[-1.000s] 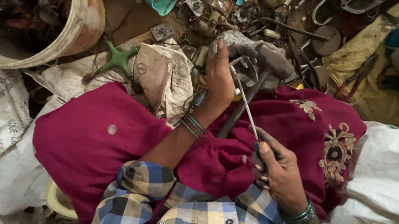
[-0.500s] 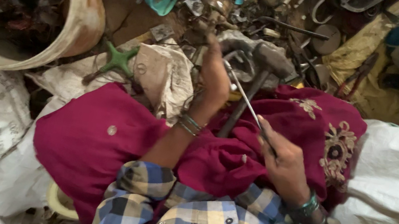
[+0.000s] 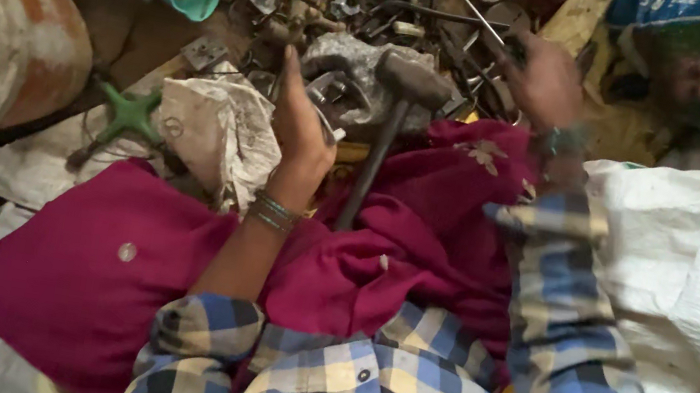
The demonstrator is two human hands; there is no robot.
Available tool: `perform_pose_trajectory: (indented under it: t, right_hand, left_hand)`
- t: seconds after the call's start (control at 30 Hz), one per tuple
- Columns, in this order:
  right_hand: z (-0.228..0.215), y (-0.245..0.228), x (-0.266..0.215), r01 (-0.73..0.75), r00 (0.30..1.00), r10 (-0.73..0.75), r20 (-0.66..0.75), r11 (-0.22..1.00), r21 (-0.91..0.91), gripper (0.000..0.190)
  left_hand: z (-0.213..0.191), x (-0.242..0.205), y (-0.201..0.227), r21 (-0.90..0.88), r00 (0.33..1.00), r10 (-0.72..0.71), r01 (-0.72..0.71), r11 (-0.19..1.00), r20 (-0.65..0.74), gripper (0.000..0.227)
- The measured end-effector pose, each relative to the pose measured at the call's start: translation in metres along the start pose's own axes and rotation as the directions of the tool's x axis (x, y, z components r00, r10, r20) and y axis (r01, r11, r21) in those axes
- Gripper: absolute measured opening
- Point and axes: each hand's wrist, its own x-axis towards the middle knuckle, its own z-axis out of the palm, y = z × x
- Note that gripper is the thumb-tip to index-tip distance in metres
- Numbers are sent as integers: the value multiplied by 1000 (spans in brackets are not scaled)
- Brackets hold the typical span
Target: The person sits cross-legged on the floor and uses a hammer and screwdriver to strike and pry apart metal parts. They handle several small metal components, including a teal-colored plastic piece, and place them on a stone block or into a bucket.
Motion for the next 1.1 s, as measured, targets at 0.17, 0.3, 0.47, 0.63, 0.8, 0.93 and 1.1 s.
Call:
perform_pose_trajectory:
  t: [0.17, 0.3, 0.47, 0.63, 0.8, 0.93, 1.1]
  right_hand:
    - [85, 78, 32, -103, 992, 108, -66, 992, 73, 40]
    - [123, 108, 37, -46, 999, 42, -18, 955, -293, 27]
    - [145, 100, 37, -106, 952, 114, 285, 993, -45, 26]
    - [193, 95, 38, 131, 882, -27, 471, 973, -191, 18]
    - [207, 97, 40, 172, 879, -48, 474, 960, -222, 26]
    - [180, 76, 34, 101, 818, 21, 575, 978, -180, 43]
    - [119, 49, 30, -214, 821, 199, 536, 976, -35, 38]
  left_hand:
    - [-4, 7, -4, 8, 998, -30, 30, 1000, -60, 52]
    - [-10, 10, -4, 9, 998, -60, 60, 998, -1, 46]
    - [-9, 20, -9, 18, 993, -96, 97, 995, -71, 44]
    - [-16, 26, -11, 31, 988, -113, 117, 993, -107, 41]
    - [-15, 28, -11, -35, 990, -132, 130, 991, -58, 43]
    - [-15, 30, -8, -48, 984, -163, 160, 986, -73, 43]
    - [-13, 30, -2, -36, 987, -154, 152, 988, -55, 46]
